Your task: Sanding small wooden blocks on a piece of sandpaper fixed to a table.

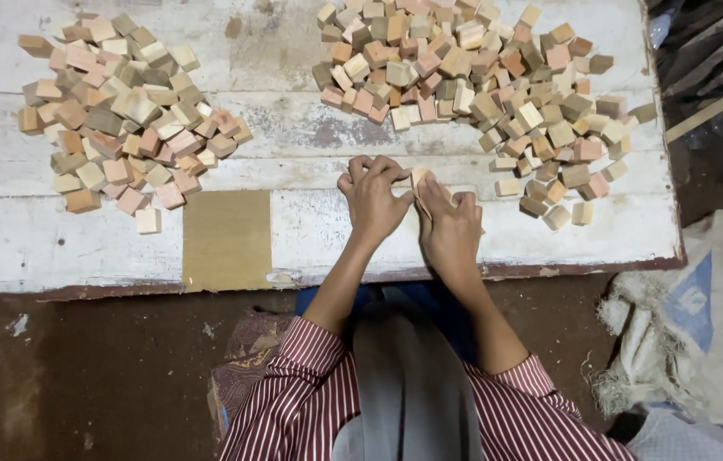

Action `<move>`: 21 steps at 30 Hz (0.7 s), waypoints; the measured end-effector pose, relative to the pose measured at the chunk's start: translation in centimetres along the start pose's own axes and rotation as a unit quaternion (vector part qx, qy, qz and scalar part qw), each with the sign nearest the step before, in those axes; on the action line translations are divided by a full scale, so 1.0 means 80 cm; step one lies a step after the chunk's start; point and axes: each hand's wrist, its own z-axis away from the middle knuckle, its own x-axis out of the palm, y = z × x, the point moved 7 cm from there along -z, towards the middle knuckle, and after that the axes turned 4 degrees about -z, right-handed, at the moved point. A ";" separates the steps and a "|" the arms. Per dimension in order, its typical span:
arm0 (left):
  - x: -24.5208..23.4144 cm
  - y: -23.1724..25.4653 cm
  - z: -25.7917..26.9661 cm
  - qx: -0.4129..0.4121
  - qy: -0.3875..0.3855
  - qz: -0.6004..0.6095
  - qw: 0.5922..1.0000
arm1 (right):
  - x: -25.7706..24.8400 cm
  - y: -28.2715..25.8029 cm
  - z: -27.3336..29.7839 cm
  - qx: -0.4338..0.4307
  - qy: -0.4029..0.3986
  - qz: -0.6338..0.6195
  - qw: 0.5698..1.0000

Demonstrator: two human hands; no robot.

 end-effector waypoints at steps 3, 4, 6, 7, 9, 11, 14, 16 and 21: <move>-0.007 0.005 0.000 0.006 0.009 0.004 1.000 | 0.014 0.006 -0.020 0.002 0.014 0.010 1.000; -0.005 0.004 0.005 0.003 0.002 0.005 1.000 | 0.022 0.011 -0.026 0.006 0.009 0.010 1.000; -0.009 0.005 0.001 0.005 0.009 -0.007 1.000 | 0.039 0.018 -0.051 0.004 0.002 -0.004 1.000; -0.008 0.008 0.000 0.007 0.012 -0.007 1.000 | 0.032 0.018 -0.048 0.002 0.005 -0.004 1.000; -0.009 0.006 0.003 -0.001 0.019 -0.001 1.000 | 0.018 0.006 -0.038 -0.030 0.022 -0.011 0.999; -0.007 0.005 0.004 -0.001 0.019 -0.003 1.000 | 0.002 -0.005 -0.017 -0.025 0.023 0.008 0.999; -0.009 0.006 -0.002 0.000 0.022 -0.004 1.000 | 0.001 -0.005 -0.020 -0.019 0.027 0.026 0.999; -0.007 0.005 0.003 -0.003 0.011 -0.005 1.000 | 0.014 0.003 -0.027 -0.009 0.022 0.025 0.999; -0.012 0.008 0.003 -0.004 0.013 0.007 1.000 | 0.023 0.005 -0.039 -0.027 0.036 0.000 0.999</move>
